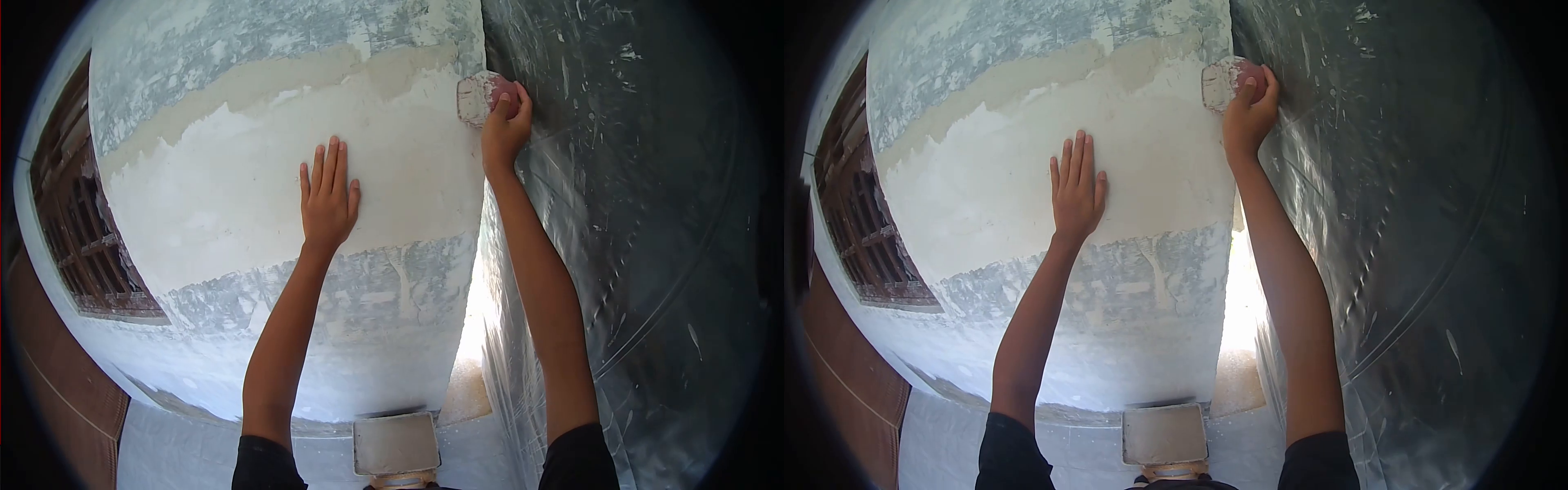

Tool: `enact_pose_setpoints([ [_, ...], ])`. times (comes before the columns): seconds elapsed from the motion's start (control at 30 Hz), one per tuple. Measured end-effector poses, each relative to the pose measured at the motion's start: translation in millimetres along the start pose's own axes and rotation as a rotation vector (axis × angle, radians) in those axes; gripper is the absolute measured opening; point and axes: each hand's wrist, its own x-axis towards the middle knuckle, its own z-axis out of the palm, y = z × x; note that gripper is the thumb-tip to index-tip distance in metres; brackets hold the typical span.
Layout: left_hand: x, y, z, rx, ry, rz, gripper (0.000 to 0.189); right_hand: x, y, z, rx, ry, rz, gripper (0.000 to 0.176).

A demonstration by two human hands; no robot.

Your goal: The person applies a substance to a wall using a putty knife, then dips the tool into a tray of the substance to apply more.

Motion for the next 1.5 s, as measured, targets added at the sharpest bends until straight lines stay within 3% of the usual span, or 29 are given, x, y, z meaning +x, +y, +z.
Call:
enact_pose_setpoints([
  [0.13,-18.7,-1.8,-15.7,-0.059,-0.109,-0.015,0.064,-20.3,7.5,-23.8,-0.026,-0.01,0.058,0.036],
  [0.37,-76.0,-18.5,-41.7,-0.152,-0.186,-0.078,0.063,-90.8,20.5,-64.4,0.068,-0.132,0.365,0.037],
  [0.53,-128.8,-37.4,-61.9,-0.289,-0.224,-0.112,0.06,-167.7,4.5,-92.9,0.06,-0.235,0.645,0.037],
  [0.6,-155.0,-44.0,-70.2,-0.326,-0.246,-0.12,0.059,-201.5,-1.8,-101.9,-0.066,-0.256,0.637,0.038],
  [0.73,-215.9,-57.2,-87.0,-0.455,-0.342,-0.176,0.055,-273.8,-23.7,-122.7,0.006,-0.322,0.824,0.035],
  [0.97,-353.2,-48.0,-119.9,-0.563,-0.546,-0.304,0.051,-423.4,-36.6,-200.0,-0.093,-0.409,1.164,0.036],
  [1.13,-484.9,-22.0,-141.2,-0.604,-0.74,-0.517,0.052,-546.7,-11.7,-287.8,-0.256,-0.518,1.307,0.036],
  [1.27,-589.4,8.1,-173.3,-0.592,-0.922,-0.695,0.052,-660.5,8.3,-378.6,-0.418,-0.658,1.229,0.034],
  [1.5,-738.6,71.9,-235.0,-0.579,-1.091,-1.007,0.053,-740.8,-29.5,-449.2,-0.613,-1.035,1.208,0.029],
])
